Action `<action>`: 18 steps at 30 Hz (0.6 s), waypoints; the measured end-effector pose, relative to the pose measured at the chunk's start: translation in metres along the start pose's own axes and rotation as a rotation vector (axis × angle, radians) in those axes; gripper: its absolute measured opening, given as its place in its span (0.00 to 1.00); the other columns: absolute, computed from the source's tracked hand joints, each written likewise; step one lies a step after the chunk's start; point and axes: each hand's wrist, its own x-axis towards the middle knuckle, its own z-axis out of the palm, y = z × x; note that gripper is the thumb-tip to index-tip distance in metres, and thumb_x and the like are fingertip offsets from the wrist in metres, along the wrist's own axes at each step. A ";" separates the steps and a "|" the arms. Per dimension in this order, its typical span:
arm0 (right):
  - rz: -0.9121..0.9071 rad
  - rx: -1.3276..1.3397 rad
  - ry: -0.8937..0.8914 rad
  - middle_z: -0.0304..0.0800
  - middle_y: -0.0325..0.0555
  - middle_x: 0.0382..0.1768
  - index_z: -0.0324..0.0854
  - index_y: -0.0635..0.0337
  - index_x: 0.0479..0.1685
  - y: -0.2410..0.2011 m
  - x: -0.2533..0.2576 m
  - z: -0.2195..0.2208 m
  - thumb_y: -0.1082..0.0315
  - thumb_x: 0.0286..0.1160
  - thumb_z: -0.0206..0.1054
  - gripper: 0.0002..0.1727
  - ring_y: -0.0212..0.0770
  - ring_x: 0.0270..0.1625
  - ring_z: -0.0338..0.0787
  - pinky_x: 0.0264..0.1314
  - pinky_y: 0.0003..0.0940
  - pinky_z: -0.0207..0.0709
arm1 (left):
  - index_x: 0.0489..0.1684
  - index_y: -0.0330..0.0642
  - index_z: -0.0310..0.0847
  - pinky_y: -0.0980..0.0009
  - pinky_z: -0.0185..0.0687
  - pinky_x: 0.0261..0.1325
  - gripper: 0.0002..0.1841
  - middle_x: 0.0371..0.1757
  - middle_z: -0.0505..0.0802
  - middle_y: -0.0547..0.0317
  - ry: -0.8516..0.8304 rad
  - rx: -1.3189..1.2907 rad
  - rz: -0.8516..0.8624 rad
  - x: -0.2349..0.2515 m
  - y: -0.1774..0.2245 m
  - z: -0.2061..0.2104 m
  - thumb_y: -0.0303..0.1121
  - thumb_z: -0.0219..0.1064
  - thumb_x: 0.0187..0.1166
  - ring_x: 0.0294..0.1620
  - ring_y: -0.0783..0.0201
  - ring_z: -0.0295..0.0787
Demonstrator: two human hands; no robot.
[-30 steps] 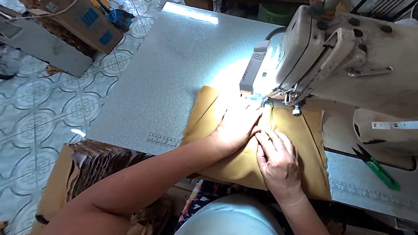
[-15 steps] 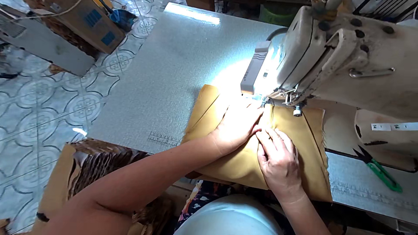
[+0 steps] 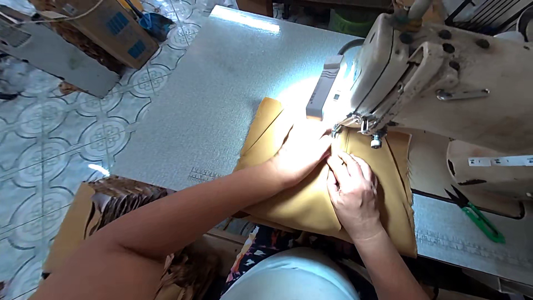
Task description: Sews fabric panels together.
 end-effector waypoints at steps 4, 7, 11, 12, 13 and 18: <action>-0.014 0.004 0.030 0.92 0.47 0.64 0.94 0.49 0.54 0.000 -0.003 -0.001 0.61 0.81 0.61 0.16 0.53 0.72 0.86 0.71 0.48 0.79 | 0.58 0.41 0.89 0.55 0.85 0.62 0.15 0.64 0.92 0.52 0.039 -0.074 0.009 -0.027 0.012 0.009 0.31 0.56 0.86 0.65 0.55 0.90; -0.025 0.017 0.049 0.94 0.47 0.61 0.95 0.49 0.53 -0.001 -0.008 -0.001 0.61 0.80 0.62 0.16 0.51 0.70 0.88 0.69 0.45 0.81 | 0.61 0.44 0.89 0.52 0.79 0.73 0.17 0.69 0.91 0.53 0.055 -0.095 0.083 -0.034 0.000 0.011 0.30 0.56 0.84 0.75 0.53 0.84; -0.049 0.009 0.040 0.93 0.51 0.60 0.95 0.50 0.52 -0.003 -0.010 -0.001 0.61 0.80 0.62 0.15 0.54 0.68 0.88 0.69 0.47 0.81 | 0.58 0.45 0.91 0.54 0.79 0.73 0.16 0.66 0.92 0.52 0.035 -0.135 0.154 -0.034 -0.008 0.007 0.29 0.57 0.82 0.75 0.53 0.84; -0.053 0.000 0.039 0.94 0.51 0.59 0.95 0.50 0.51 -0.003 -0.009 -0.001 0.61 0.80 0.62 0.15 0.54 0.68 0.89 0.68 0.47 0.81 | 0.57 0.45 0.91 0.55 0.80 0.72 0.16 0.64 0.93 0.53 0.039 -0.147 0.172 -0.033 -0.010 0.006 0.29 0.57 0.82 0.73 0.54 0.85; -0.059 -0.007 0.039 0.94 0.51 0.59 0.95 0.50 0.51 -0.003 -0.009 -0.001 0.61 0.80 0.62 0.15 0.54 0.67 0.89 0.68 0.47 0.81 | 0.56 0.44 0.92 0.57 0.81 0.71 0.15 0.61 0.93 0.53 0.047 -0.163 0.193 -0.032 -0.011 0.006 0.28 0.57 0.82 0.71 0.54 0.86; -0.087 0.000 0.028 0.93 0.51 0.60 0.95 0.51 0.51 0.000 -0.007 0.000 0.60 0.81 0.61 0.16 0.55 0.68 0.88 0.69 0.47 0.80 | 0.53 0.43 0.92 0.64 0.85 0.64 0.14 0.56 0.94 0.54 0.067 -0.191 0.226 -0.028 -0.016 0.007 0.28 0.57 0.83 0.62 0.60 0.90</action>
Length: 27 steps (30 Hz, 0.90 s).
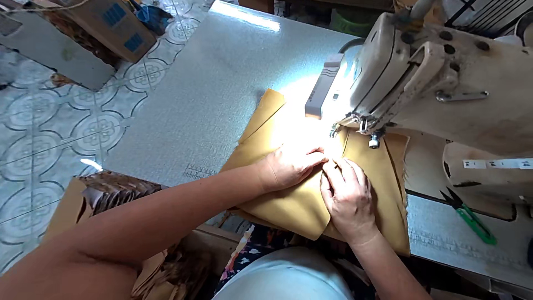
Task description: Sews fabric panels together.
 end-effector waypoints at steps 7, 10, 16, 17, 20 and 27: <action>-0.037 0.040 -0.041 0.89 0.51 0.67 0.92 0.54 0.57 0.018 0.028 0.006 0.61 0.82 0.59 0.17 0.55 0.72 0.85 0.73 0.50 0.77 | 0.55 0.42 0.92 0.60 0.79 0.66 0.16 0.53 0.92 0.54 0.000 0.014 0.005 0.021 -0.021 0.001 0.28 0.56 0.83 0.60 0.58 0.87; -0.057 0.067 -0.066 0.88 0.53 0.69 0.92 0.55 0.58 0.025 0.036 0.008 0.62 0.79 0.59 0.18 0.56 0.71 0.85 0.71 0.53 0.76 | 0.54 0.42 0.92 0.57 0.77 0.68 0.16 0.51 0.92 0.52 0.009 0.029 0.029 0.028 -0.028 0.002 0.27 0.56 0.82 0.61 0.54 0.86; 0.002 0.103 -0.057 0.84 0.48 0.75 0.90 0.50 0.64 0.045 0.014 -0.031 0.57 0.82 0.63 0.18 0.50 0.79 0.81 0.80 0.50 0.74 | 0.53 0.42 0.91 0.55 0.77 0.69 0.15 0.53 0.92 0.51 -0.008 0.018 0.028 0.028 -0.031 0.001 0.28 0.57 0.81 0.62 0.53 0.86; 0.046 0.029 -0.054 0.84 0.48 0.75 0.89 0.51 0.65 0.057 0.003 -0.047 0.56 0.84 0.62 0.19 0.52 0.78 0.81 0.79 0.54 0.74 | 0.51 0.40 0.91 0.54 0.77 0.68 0.14 0.52 0.92 0.50 0.001 0.016 0.043 0.028 -0.032 0.001 0.28 0.57 0.82 0.61 0.52 0.86; 0.264 -0.168 -0.055 0.86 0.65 0.68 0.88 0.63 0.63 0.104 -0.036 -0.096 0.59 0.85 0.61 0.20 0.70 0.72 0.83 0.69 0.71 0.74 | 0.48 0.38 0.91 0.54 0.79 0.65 0.14 0.50 0.92 0.48 0.015 0.013 0.155 0.030 -0.038 0.000 0.26 0.56 0.83 0.59 0.51 0.88; 0.390 -0.337 -0.038 0.88 0.72 0.58 0.86 0.68 0.63 0.151 -0.084 -0.114 0.61 0.90 0.56 0.20 0.77 0.63 0.86 0.65 0.69 0.76 | 0.58 0.42 0.89 0.56 0.87 0.54 0.14 0.59 0.91 0.51 -0.287 0.047 -0.129 0.028 0.018 -0.021 0.27 0.57 0.86 0.56 0.54 0.91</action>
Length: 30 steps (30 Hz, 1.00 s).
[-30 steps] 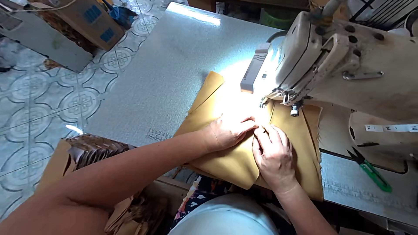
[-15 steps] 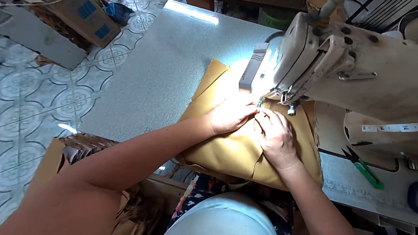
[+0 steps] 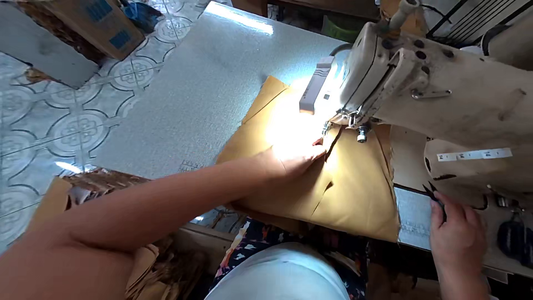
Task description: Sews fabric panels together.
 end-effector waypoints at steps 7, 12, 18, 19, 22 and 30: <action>-0.002 0.498 -0.058 0.92 0.56 0.38 0.79 0.77 0.58 -0.074 0.021 -0.010 0.67 0.91 0.53 0.18 0.41 0.34 0.95 0.36 0.38 0.90 | 0.66 0.44 0.88 0.57 0.89 0.50 0.20 0.65 0.93 0.49 0.158 0.140 0.079 -0.031 0.013 0.029 0.32 0.53 0.84 0.58 0.53 0.94; 0.029 0.930 -0.426 0.90 0.38 0.34 0.82 0.61 0.58 -0.180 0.048 -0.001 0.64 0.92 0.54 0.14 0.25 0.27 0.89 0.30 0.23 0.87 | 0.62 0.43 0.90 0.61 0.89 0.45 0.17 0.60 0.94 0.50 0.198 0.140 0.097 -0.029 0.013 0.027 0.31 0.56 0.85 0.52 0.54 0.95; -0.177 0.404 -0.398 0.92 0.53 0.45 0.86 0.59 0.61 -0.196 0.066 0.017 0.56 0.83 0.67 0.18 0.51 0.43 0.93 0.46 0.53 0.85 | 0.55 0.41 0.91 0.62 0.91 0.46 0.18 0.61 0.94 0.51 0.265 0.040 0.043 -0.026 0.008 0.024 0.44 0.60 0.86 0.54 0.57 0.96; -0.205 0.350 -0.378 0.92 0.55 0.48 0.86 0.59 0.62 -0.194 0.064 0.017 0.58 0.81 0.69 0.18 0.54 0.44 0.94 0.45 0.55 0.85 | 0.58 0.40 0.90 0.62 0.91 0.47 0.20 0.61 0.94 0.51 0.244 0.031 0.023 -0.024 0.007 0.023 0.45 0.62 0.85 0.54 0.57 0.95; -0.259 0.269 -0.312 0.92 0.54 0.49 0.87 0.57 0.61 -0.189 0.059 0.019 0.59 0.78 0.69 0.18 0.54 0.40 0.94 0.37 0.54 0.85 | 0.54 0.41 0.90 0.62 0.91 0.48 0.16 0.58 0.93 0.53 0.186 -0.003 -0.016 -0.019 0.004 0.022 0.43 0.64 0.84 0.51 0.58 0.95; -0.407 0.224 -0.194 0.94 0.53 0.45 0.86 0.54 0.67 -0.182 0.057 0.021 0.64 0.77 0.66 0.20 0.52 0.31 0.93 0.28 0.49 0.83 | 0.51 0.41 0.94 0.59 0.89 0.46 0.13 0.44 0.96 0.50 0.431 0.085 0.034 -0.018 -0.009 0.035 0.33 0.61 0.86 0.44 0.53 0.95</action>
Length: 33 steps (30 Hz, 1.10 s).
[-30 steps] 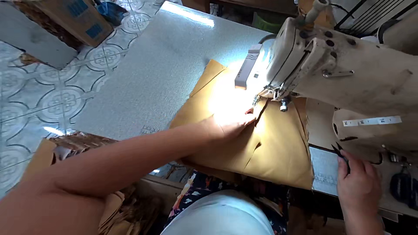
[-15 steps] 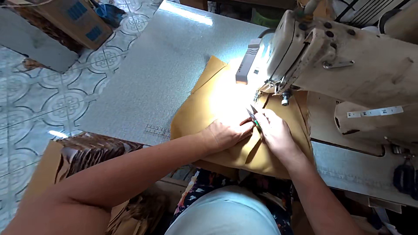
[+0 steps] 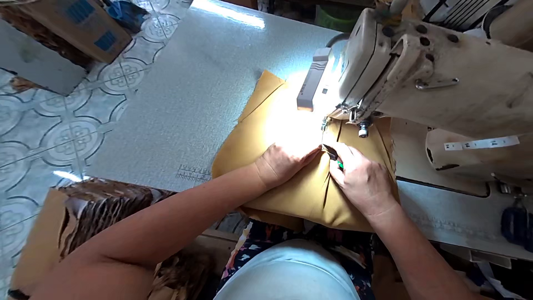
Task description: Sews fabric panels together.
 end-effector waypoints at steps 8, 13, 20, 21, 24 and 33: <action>-0.115 -0.011 0.087 0.90 0.52 0.40 0.88 0.54 0.67 0.014 0.014 0.001 0.61 0.78 0.67 0.20 0.49 0.26 0.89 0.24 0.44 0.80 | 0.50 0.41 0.93 0.67 0.89 0.56 0.11 0.53 0.95 0.54 -0.062 -0.082 -0.005 0.002 0.001 0.000 0.31 0.63 0.85 0.54 0.60 0.93; -0.332 -0.003 0.151 0.87 0.50 0.32 0.91 0.59 0.56 0.030 0.016 0.006 0.64 0.81 0.64 0.15 0.47 0.21 0.84 0.19 0.40 0.74 | 0.47 0.42 0.93 0.68 0.89 0.51 0.10 0.51 0.95 0.56 -0.075 -0.065 -0.011 0.003 0.003 -0.001 0.31 0.63 0.84 0.51 0.62 0.94; -0.440 -0.078 0.138 0.86 0.50 0.29 0.92 0.57 0.54 0.040 0.019 0.007 0.62 0.83 0.62 0.14 0.48 0.20 0.83 0.20 0.41 0.72 | 0.48 0.44 0.94 0.67 0.89 0.53 0.11 0.52 0.96 0.56 -0.071 -0.065 -0.019 0.003 0.003 -0.001 0.32 0.63 0.85 0.52 0.62 0.94; -0.442 -0.081 0.137 0.86 0.50 0.29 0.92 0.57 0.55 0.041 0.019 0.008 0.62 0.83 0.62 0.15 0.48 0.20 0.83 0.20 0.41 0.73 | 0.48 0.44 0.94 0.67 0.89 0.53 0.11 0.52 0.96 0.56 -0.070 -0.067 -0.017 0.003 0.003 -0.001 0.32 0.63 0.85 0.52 0.62 0.94; -0.436 -0.073 0.134 0.86 0.49 0.29 0.92 0.56 0.55 0.042 0.019 0.009 0.63 0.83 0.62 0.15 0.48 0.21 0.83 0.21 0.41 0.73 | 0.47 0.44 0.94 0.68 0.89 0.54 0.11 0.52 0.96 0.56 -0.061 -0.060 -0.014 0.003 0.003 0.000 0.32 0.63 0.85 0.53 0.62 0.95; -0.449 -0.048 0.146 0.85 0.49 0.28 0.92 0.58 0.51 0.040 0.021 0.010 0.63 0.82 0.62 0.14 0.47 0.20 0.82 0.19 0.40 0.72 | 0.48 0.45 0.94 0.67 0.89 0.52 0.10 0.53 0.96 0.57 -0.069 -0.037 -0.014 0.003 0.003 -0.001 0.33 0.64 0.84 0.53 0.62 0.95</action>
